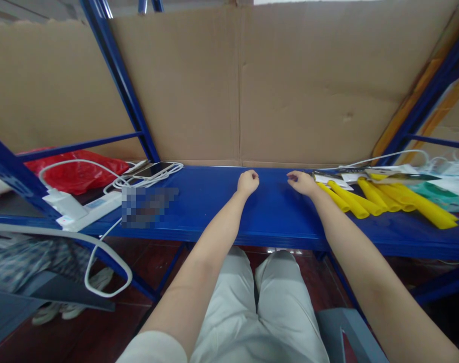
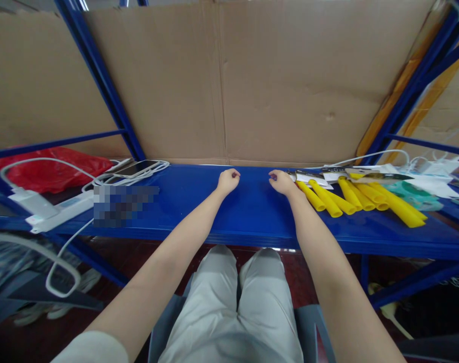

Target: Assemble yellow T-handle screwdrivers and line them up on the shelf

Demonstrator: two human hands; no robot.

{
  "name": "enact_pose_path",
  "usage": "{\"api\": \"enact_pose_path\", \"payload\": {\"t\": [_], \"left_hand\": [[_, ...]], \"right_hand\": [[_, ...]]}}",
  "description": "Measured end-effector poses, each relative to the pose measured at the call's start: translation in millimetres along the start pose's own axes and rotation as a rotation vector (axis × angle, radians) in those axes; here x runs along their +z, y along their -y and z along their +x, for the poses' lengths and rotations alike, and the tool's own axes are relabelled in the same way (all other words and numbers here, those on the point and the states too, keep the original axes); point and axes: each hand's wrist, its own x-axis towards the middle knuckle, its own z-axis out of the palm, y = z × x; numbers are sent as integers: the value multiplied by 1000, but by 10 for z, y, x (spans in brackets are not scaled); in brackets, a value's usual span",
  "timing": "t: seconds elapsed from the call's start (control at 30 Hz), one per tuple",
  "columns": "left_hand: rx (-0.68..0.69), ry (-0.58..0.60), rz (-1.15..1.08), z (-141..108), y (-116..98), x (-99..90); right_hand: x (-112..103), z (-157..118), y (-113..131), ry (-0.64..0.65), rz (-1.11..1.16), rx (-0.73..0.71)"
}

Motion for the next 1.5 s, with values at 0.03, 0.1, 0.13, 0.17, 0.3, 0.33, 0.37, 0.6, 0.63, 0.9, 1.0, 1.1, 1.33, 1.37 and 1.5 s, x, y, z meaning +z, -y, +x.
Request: {"api": "enact_pose_path", "payload": {"t": [0.03, 0.1, 0.13, 0.17, 0.3, 0.33, 0.37, 0.6, 0.63, 0.9, 1.0, 1.1, 1.33, 1.37, 1.5], "left_hand": [[4, -4, 1, -3, -1, -3], [7, -7, 4, -10, -3, -7], [7, -6, 5, -13, -4, -9], [5, -6, 6, -16, -5, -10], [3, -2, 1, -23, -7, -8], [2, -2, -2, -24, -7, -6], [1, -3, -5, -23, -7, -4], [17, 10, 2, -14, -4, 11], [18, 10, 1, -14, -3, 12], [22, 14, -7, -25, 4, 19], [26, 10, -12, -26, 6, 24], [20, 11, -5, -24, 6, 27], [29, 11, -4, -22, 4, 25], [25, 11, -4, -23, 2, 23], [9, 15, 4, -29, -14, 16]], "right_hand": [[-36, -10, -9, -13, -21, 37], [-125, -35, -49, -57, -81, 142], [-174, -48, -78, -88, -116, 205], [-221, -62, -112, -122, -150, 272], [-350, -103, -260, -230, -217, 488], [-364, -110, -293, -252, -229, 522], [-372, -116, -323, -272, -245, 552], [-357, -119, -473, -225, -280, 699], [-351, -114, -494, -227, -274, 699], [-326, -108, -585, -283, -275, 764], [-318, -109, -618, -306, -272, 772], [-317, -107, -645, -317, -261, 775], [-364, -127, -548, -234, -282, 822], [-366, -130, -534, -246, -276, 811], [-365, -135, -502, -371, -261, 730]]}}
